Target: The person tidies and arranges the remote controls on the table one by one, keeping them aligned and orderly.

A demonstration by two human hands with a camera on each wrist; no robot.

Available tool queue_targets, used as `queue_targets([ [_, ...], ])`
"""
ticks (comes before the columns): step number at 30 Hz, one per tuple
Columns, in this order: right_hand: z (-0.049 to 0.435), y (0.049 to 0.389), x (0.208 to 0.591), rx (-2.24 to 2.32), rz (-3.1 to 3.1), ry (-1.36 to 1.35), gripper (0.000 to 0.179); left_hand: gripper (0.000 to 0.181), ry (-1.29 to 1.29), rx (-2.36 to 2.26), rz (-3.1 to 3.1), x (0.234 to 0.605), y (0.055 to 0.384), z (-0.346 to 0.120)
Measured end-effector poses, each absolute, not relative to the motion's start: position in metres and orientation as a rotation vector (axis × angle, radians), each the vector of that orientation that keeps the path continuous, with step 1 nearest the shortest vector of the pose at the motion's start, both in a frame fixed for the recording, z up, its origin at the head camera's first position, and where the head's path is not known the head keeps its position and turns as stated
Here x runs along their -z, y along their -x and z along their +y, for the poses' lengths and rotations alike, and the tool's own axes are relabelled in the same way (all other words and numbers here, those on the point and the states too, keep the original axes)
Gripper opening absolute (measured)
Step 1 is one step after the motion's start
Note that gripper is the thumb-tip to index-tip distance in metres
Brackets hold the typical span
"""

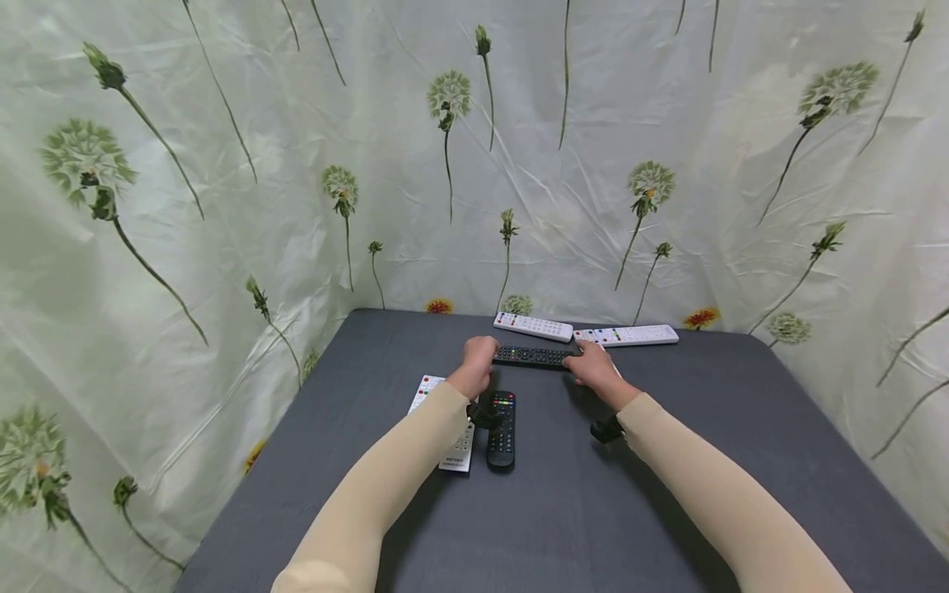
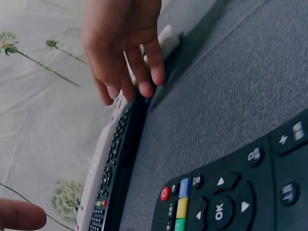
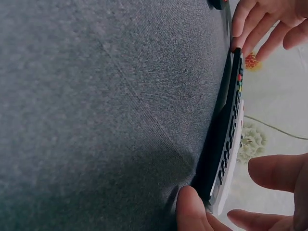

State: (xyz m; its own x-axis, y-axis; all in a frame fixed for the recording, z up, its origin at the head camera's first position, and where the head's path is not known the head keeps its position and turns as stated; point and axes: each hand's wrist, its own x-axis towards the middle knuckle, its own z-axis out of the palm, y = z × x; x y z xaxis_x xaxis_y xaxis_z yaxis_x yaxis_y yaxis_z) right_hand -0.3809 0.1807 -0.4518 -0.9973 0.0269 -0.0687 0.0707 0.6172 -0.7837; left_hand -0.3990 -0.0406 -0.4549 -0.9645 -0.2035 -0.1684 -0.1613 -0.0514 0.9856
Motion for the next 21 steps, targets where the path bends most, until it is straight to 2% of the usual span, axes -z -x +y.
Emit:
queue_targets([
  [3,0.1806,0.3851,0.4538,1.314,2.807,-0.079,0.069,0.011,-0.457,2.207,-2.179,0.4541,0.4032,-0.0394],
  [9,0.1789,0.3894,0.4546,1.279,2.848,-0.088,0.064,0.032,-0.499,2.194,-2.225,0.4544,0.4081,-0.0385],
  [11,0.1782,0.3892,0.4532,1.294,2.844,-0.098,0.063,0.027,-0.5,2.186,-2.216,0.4553,0.4086,-0.0379],
  [15,0.1767,0.3896,0.4524,1.305,2.832,-0.118,0.061,0.005,-0.507,2.076,-2.223,0.4584,0.4076,-0.0371],
  [18,0.1761,0.391,0.4547,1.275,2.867,-0.126,0.059,0.013,-0.517,1.963,-2.244,0.4606,0.4061,-0.0365],
  [21,0.1748,0.3907,0.4557,1.254,2.918,-0.121,0.057,0.03,-0.546,1.924,-2.254,0.4627,0.4049,-0.0364],
])
